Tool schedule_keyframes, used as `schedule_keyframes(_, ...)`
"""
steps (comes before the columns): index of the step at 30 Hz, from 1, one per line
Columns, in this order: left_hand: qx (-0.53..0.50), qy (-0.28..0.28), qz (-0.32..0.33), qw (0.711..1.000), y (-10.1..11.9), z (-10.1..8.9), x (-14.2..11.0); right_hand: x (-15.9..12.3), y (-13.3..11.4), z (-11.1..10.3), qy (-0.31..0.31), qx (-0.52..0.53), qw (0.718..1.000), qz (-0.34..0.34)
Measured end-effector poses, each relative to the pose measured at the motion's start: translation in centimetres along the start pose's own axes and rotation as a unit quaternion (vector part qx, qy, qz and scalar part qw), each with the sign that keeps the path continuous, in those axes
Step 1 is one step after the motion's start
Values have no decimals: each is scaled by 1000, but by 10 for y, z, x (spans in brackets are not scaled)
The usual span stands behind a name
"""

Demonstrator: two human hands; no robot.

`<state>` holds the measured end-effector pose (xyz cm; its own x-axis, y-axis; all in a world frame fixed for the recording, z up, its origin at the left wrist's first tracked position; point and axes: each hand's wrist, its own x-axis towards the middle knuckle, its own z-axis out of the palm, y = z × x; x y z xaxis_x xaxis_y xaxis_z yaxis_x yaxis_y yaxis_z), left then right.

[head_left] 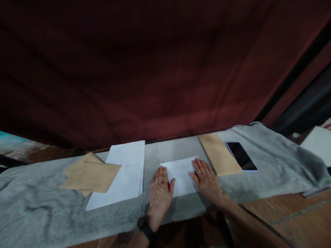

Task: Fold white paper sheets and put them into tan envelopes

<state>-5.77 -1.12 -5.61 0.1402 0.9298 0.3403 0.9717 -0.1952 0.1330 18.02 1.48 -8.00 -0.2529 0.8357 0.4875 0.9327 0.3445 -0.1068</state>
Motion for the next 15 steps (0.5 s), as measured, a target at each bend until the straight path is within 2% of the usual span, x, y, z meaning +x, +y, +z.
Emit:
schedule_keyframes(5, -3, -21, -32, 999, -2, -6, 17, 2, -5, -10, -3, 34, 999, -7)
schedule_keyframes(10, -24, -39, -28, 999, -8, -5, 35, -6, -30, -22, -81, 101, 987, -92)
schedule_keyframes(15, -58, -37, -45, 997, -3, -10, 45, -13, -38, -28, -102, 125, 976, -144)
